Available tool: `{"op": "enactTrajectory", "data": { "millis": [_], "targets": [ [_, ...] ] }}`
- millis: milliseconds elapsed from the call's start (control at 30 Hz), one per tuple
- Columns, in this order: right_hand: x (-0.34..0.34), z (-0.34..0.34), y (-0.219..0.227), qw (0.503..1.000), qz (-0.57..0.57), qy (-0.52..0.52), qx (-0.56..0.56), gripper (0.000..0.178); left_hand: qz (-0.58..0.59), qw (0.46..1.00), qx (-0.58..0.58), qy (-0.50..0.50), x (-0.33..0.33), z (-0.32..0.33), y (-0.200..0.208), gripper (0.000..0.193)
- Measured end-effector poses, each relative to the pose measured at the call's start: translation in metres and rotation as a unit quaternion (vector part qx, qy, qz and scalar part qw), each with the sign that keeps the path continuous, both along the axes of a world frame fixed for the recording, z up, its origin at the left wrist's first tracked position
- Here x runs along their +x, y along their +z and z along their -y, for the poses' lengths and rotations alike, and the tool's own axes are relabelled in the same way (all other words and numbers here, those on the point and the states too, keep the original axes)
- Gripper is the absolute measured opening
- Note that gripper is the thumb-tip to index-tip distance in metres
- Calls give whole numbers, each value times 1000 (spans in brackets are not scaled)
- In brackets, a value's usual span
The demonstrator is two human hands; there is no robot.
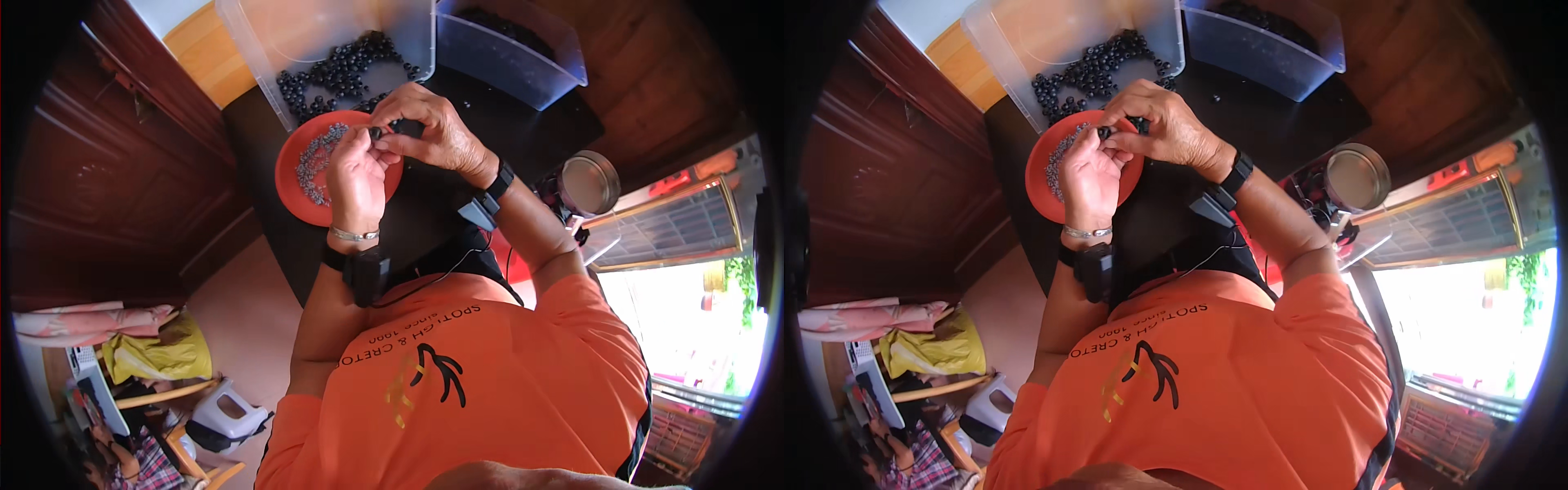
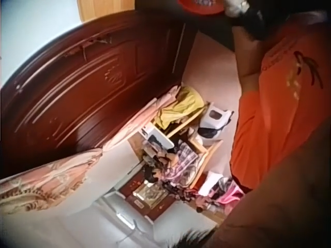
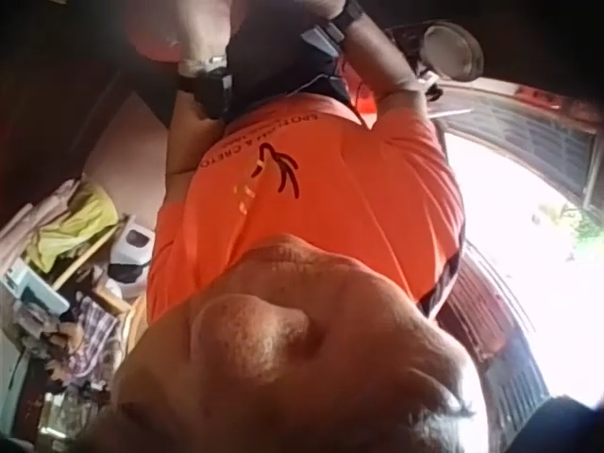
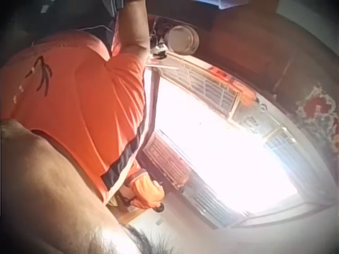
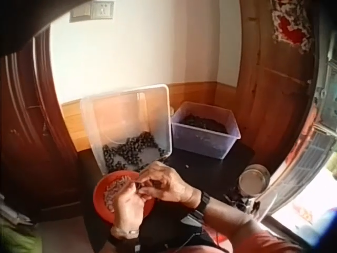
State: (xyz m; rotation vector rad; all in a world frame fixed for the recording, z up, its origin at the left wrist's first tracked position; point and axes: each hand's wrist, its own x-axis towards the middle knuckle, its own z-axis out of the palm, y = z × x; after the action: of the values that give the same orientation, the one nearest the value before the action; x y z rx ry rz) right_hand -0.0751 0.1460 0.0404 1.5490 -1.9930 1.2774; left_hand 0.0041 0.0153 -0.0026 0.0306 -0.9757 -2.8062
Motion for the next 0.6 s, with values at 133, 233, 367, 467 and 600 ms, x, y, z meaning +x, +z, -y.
{"op": "enactTrajectory", "data": {
  "millis": [133,233,367,467,600],
  "targets": [
    [-23,19,-1,993,52,111,-3,22,-17,999,23,23,-1,11,4,18],
    [-29,30,-3,987,59,152,10,24,-18,999,15,43,-2,18,-3,19],
    [-34,33,-12,987,50,147,-31,25,-32,998,27,38,-1,22,-3,20],
    [-29,29,-14,990,35,134,-36,26,-58,997,-43,35,-2,22,-3,20],
    [-29,26,-14,990,27,129,-56,27,-71,997,1,13,-1,18,0,20]
  ]
}}
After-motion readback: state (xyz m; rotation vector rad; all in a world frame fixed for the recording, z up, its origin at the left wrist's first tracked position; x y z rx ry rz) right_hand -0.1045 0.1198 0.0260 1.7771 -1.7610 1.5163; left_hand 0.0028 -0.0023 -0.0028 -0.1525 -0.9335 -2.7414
